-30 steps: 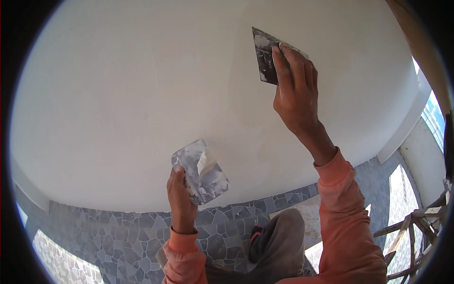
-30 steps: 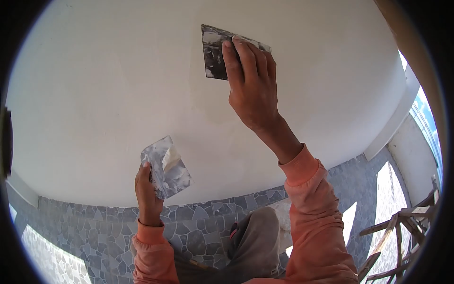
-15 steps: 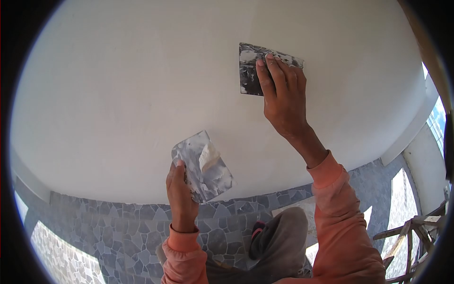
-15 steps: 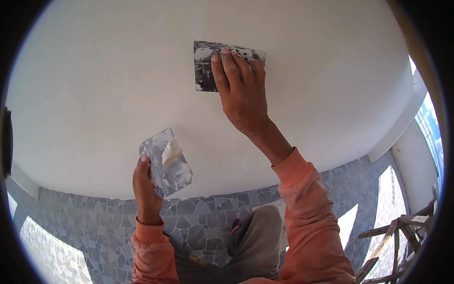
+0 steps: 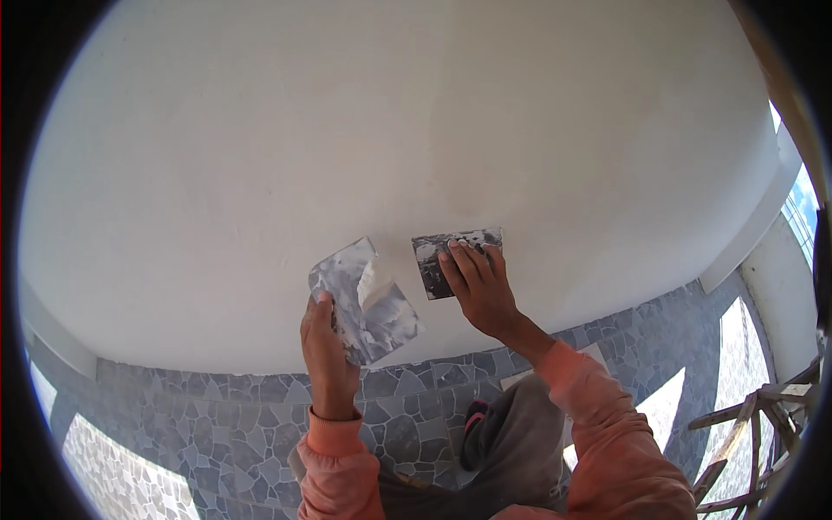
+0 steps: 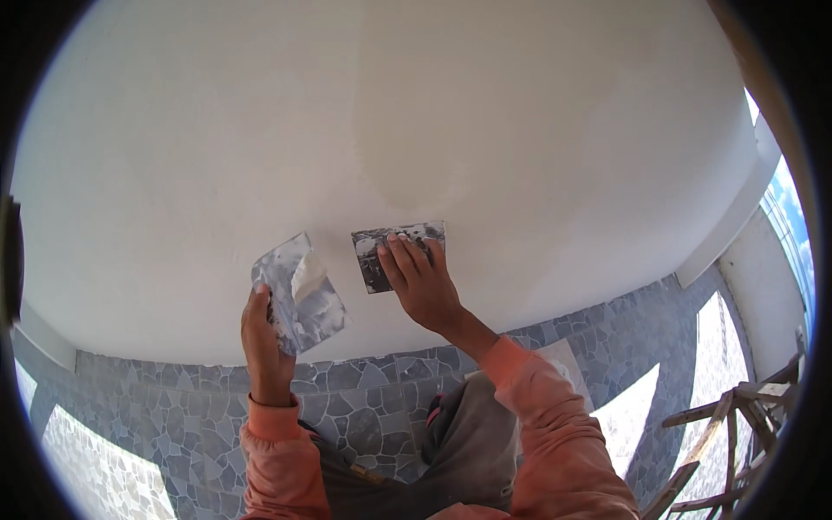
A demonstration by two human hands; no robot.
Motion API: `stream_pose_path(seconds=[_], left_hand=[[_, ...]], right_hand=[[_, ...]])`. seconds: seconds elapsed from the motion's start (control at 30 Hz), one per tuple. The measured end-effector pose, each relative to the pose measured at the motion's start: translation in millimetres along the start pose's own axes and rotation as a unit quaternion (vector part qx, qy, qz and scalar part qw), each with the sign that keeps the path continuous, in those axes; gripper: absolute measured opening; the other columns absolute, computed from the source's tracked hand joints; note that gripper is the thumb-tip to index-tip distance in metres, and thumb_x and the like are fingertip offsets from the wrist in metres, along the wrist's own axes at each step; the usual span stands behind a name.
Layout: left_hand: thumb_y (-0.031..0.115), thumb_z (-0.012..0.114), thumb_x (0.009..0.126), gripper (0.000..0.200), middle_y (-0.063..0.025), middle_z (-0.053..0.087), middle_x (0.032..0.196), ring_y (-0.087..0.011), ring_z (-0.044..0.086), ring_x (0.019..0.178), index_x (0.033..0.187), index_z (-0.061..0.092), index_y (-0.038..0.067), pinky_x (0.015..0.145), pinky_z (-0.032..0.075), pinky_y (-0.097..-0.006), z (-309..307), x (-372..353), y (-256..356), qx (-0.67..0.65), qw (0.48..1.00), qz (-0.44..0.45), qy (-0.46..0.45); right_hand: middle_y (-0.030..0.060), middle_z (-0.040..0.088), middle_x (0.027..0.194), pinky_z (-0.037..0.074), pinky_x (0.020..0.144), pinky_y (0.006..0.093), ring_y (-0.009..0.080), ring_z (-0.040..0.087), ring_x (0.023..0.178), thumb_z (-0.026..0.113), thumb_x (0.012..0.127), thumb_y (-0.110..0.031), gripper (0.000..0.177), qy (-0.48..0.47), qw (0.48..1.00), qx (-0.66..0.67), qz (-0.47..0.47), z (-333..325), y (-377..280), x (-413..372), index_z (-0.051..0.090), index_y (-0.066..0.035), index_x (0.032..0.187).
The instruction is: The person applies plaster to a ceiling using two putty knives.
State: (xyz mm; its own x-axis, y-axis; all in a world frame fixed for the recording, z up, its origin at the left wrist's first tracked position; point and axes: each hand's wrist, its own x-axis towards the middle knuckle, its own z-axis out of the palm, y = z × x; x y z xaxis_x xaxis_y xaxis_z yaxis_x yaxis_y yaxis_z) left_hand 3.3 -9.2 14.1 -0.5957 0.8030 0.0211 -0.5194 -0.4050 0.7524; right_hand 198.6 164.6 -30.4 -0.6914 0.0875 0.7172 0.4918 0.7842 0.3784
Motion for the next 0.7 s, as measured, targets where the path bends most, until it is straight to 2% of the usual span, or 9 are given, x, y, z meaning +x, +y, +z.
stream_pose_path(seconds=[0.07,0.1,0.17,0.27,0.37,0.47,0.53,0.57,0.7], left_hand=[[0.023,0.044,0.103,0.040,-0.0125,0.063,0.119,-0.0217,0.066,0.103,0.130,0.053,-0.005,0.087,0.056,-0.0349,0,0,1,-0.004,1.000,-0.008,-0.005],[0.022,0.043,0.104,0.039,-0.0126,0.063,0.118,-0.0215,0.066,0.102,0.129,0.053,-0.005,0.086,0.056,-0.0348,1,0,1,-0.007,1.000,-0.013,-0.003],[0.021,0.040,0.105,0.036,-0.0127,0.063,0.117,-0.0211,0.066,0.100,0.129,0.052,-0.003,0.085,0.057,-0.0347,2,1,2,-0.010,1.000,-0.023,0.000],[0.021,0.040,0.104,0.035,-0.0120,0.065,0.114,-0.0221,0.068,0.097,0.127,0.053,-0.003,0.082,0.058,-0.0357,-9,9,-1,-0.035,0.995,-0.081,-0.040],[0.021,0.040,0.105,0.035,-0.0129,0.066,0.113,-0.0240,0.070,0.096,0.127,0.052,-0.003,0.082,0.059,-0.0370,-9,13,-20,-0.130,0.975,-0.171,-0.065],[0.022,0.041,0.105,0.036,-0.0146,0.066,0.114,-0.0257,0.070,0.098,0.127,0.052,-0.004,0.083,0.060,-0.0386,-1,8,-29,-0.178,0.954,-0.231,-0.066],[0.032,0.053,0.101,0.049,-0.0171,0.065,0.120,-0.0255,0.068,0.107,0.133,0.049,-0.006,0.093,0.056,-0.0374,-4,-6,-31,-0.106,0.973,-0.138,-0.152],[0.036,0.055,0.100,0.055,-0.0171,0.064,0.122,-0.0252,0.066,0.110,0.135,0.048,-0.006,0.096,0.055,-0.0369,-6,-18,-31,-0.051,0.977,-0.056,-0.199],[0.042,0.061,0.096,0.066,-0.0173,0.063,0.125,-0.0248,0.063,0.115,0.139,0.045,-0.005,0.100,0.051,-0.0366,-4,-13,-30,-0.033,0.975,-0.101,-0.195]], right_hand=[[0.0174,0.050,0.138,0.040,0.103,0.0494,0.0291,0.050,0.123,0.058,0.087,-0.001,0.050,-0.027,0.996,0.075,0.033,-19,-3,-5,0.051,0.003,0.136],[0.0178,0.055,0.132,0.045,0.097,0.0408,0.0253,0.057,0.114,0.055,0.088,0.006,0.048,-0.019,0.982,0.166,0.084,-41,-7,2,0.052,0.003,0.135],[0.0174,0.057,0.128,0.047,0.091,0.0362,0.0222,0.059,0.107,0.050,0.089,0.008,0.047,-0.065,0.877,0.396,0.266,-83,-14,15,0.052,0.003,0.135],[0.0182,0.058,0.128,0.048,0.081,0.0309,0.0181,0.061,0.098,0.044,0.091,0.008,0.047,-0.123,0.776,0.485,0.385,-104,-15,10,0.051,0.003,0.137],[0.0202,0.057,0.134,0.049,0.085,0.0301,0.0207,0.062,0.106,0.043,0.091,0.008,0.050,-0.061,0.786,0.527,0.317,-119,-26,21,0.049,0.003,0.140],[0.0244,0.048,0.147,0.039,0.111,0.0481,0.0367,0.047,0.138,0.049,0.096,-0.001,0.049,0.043,0.858,0.509,0.064,-117,-31,35,0.045,0.001,0.145],[0.0245,0.047,0.148,0.035,0.113,0.0509,0.0379,0.048,0.136,0.052,0.101,-0.016,0.048,0.049,0.853,0.517,-0.049,-113,-34,39,0.045,0.000,0.145],[0.0233,0.047,0.148,0.037,0.113,0.0503,0.0367,0.048,0.136,0.060,0.094,-0.015,0.053,0.036,0.870,0.485,-0.078,-110,-38,38,0.046,-0.001,0.143],[0.0196,0.048,0.148,0.043,0.112,0.0488,0.0340,0.050,0.134,0.062,0.075,0.008,0.068,-0.016,0.907,0.412,-0.082,-106,-43,29,0.048,-0.003,0.140]])
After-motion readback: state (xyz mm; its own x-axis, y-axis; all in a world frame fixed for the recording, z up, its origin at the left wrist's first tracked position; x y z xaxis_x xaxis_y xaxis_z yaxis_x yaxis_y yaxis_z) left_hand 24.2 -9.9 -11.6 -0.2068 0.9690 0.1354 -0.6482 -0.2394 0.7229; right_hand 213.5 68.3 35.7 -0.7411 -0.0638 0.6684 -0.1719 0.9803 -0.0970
